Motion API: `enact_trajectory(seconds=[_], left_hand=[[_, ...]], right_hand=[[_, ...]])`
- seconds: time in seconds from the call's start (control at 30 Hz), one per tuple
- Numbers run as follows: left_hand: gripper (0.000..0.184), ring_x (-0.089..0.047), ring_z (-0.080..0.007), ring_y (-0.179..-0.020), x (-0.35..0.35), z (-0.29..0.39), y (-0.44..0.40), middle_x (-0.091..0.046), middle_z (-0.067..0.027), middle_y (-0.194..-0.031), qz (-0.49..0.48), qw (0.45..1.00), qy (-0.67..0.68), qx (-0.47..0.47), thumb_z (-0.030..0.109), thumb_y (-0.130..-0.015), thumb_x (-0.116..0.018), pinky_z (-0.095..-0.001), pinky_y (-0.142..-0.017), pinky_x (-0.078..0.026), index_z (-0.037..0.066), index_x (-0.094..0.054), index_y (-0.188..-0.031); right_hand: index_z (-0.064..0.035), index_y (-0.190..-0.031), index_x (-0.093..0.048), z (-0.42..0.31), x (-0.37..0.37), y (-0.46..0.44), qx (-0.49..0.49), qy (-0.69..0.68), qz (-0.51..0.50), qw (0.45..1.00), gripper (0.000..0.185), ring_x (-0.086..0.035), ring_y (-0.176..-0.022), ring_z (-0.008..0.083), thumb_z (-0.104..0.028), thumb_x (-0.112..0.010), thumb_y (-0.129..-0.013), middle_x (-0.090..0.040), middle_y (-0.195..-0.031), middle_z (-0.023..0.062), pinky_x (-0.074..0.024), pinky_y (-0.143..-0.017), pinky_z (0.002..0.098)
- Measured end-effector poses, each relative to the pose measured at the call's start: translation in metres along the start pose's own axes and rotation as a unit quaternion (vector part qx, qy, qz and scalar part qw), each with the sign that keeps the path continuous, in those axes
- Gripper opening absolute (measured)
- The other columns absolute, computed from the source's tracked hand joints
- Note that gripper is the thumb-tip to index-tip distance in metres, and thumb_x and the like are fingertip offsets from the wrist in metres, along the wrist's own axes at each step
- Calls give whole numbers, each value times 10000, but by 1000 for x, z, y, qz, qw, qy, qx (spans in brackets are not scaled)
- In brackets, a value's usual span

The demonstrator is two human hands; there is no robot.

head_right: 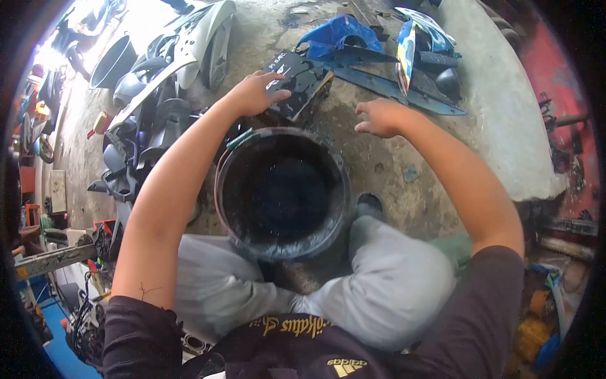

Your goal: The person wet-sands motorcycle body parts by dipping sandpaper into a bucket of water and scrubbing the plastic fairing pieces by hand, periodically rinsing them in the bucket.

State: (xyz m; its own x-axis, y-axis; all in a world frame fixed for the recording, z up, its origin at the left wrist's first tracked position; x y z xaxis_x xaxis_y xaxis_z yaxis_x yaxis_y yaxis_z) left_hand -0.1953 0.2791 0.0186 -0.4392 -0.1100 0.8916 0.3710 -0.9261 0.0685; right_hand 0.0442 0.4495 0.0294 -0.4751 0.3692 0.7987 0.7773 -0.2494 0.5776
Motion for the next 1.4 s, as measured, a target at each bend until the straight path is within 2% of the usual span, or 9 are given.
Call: enact_trajectory(seconds=[0.37,0.4,0.7,0.8,0.97,1.07,1.13,1.27,1.4], left_hand=[[546,-643,-407,-1174,-47,-57,-107,-664,-230,-1276,32,991,129,1,475,-921,-744,-460,-1015,-509,89,-685,-1302],[493,-648,-341,-1148,-50,-59,-110,-685,-193,-1236,39,990,134,8,405,-950,-746,-432,-1003,-499,83,-685,-1318],[446,-656,-330,-1157,-69,-84,-119,-684,-177,-1251,61,986,153,43,337,-957,-749,-411,-1008,-495,65,-687,-1305],[448,-644,-372,-1186,-70,-85,-112,-673,-204,-1271,47,981,175,68,337,-951,-748,-431,-1021,-494,62,-689,-1300],[449,-640,-400,-1194,-74,-86,-106,-667,-217,-1272,43,979,173,93,350,-947,-746,-447,-1027,-494,61,-692,-1287],[442,-645,-376,-1171,-81,-83,-110,-670,-202,-1266,42,984,150,89,349,-954,-741,-438,-1012,-499,72,-691,-1295],[432,-654,-323,-1139,-85,-78,-119,-679,-174,-1254,42,986,141,84,339,-964,-739,-418,-992,-506,88,-689,-1312],[486,-646,-400,-1169,-85,-64,-146,-666,-220,-1251,43,984,156,80,391,-940,-745,-452,-1007,-506,74,-680,-1302],[529,-659,-381,-1144,-84,-44,-169,-676,-213,-1248,44,982,171,71,416,-934,-745,-439,-998,-514,61,-668,-1318]], right_hand=[[-63,-1138,-757,136,-29,-243,-67,-319,237,915,438,-718,-1024,323,-449,-719,-935,-755,-1123,174,-547,-904,422],[-65,-1072,-776,147,-30,-266,-80,-363,239,897,426,-720,-1019,309,-463,-723,-929,-760,-1115,166,-545,-902,414],[40,-1295,-654,168,7,-360,-298,-444,413,737,658,-619,-1310,365,-490,-725,-912,-662,-1358,251,-470,-1107,443],[67,-1349,-616,189,-6,-398,-252,-516,378,726,609,-555,-1391,361,-408,-676,-973,-605,-1437,266,-436,-1151,425],[103,-1448,-524,177,1,-391,-187,-580,343,715,545,-767,-977,292,-242,-623,-1037,-679,-1293,245,-593,-879,379],[151,-1464,-463,167,-7,-388,-151,-684,417,579,512,-765,-780,229,-152,-575,-1067,-688,-1215,248,-610,-679,326],[172,-1478,-421,171,-16,-392,-113,-713,438,536,514,-765,-798,232,-122,-551,-1076,-682,-1196,258,-612,-651,306],[188,-1510,-353,178,-26,-388,-62,-741,456,489,551,-766,-821,264,-119,-528,-1087,-672,-1177,265,-629,-681,308],[186,-1375,-476,174,-10,-356,-49,-757,464,458,418,-768,-849,279,-130,-492,-1101,-658,-1100,204,-635,-712,323]])
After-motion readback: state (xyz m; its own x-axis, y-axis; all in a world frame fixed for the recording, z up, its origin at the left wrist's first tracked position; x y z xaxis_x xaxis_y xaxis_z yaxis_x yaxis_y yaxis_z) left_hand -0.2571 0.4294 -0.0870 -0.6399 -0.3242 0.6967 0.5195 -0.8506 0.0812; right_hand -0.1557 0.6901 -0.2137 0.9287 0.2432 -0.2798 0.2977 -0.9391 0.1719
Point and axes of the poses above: each hand's wrist, its own y-axis away from the middle knuckle, its own x-axis out of the back of the hand, z = x × y, the point moved 6 cm from there along -y, towards the middle knuckle
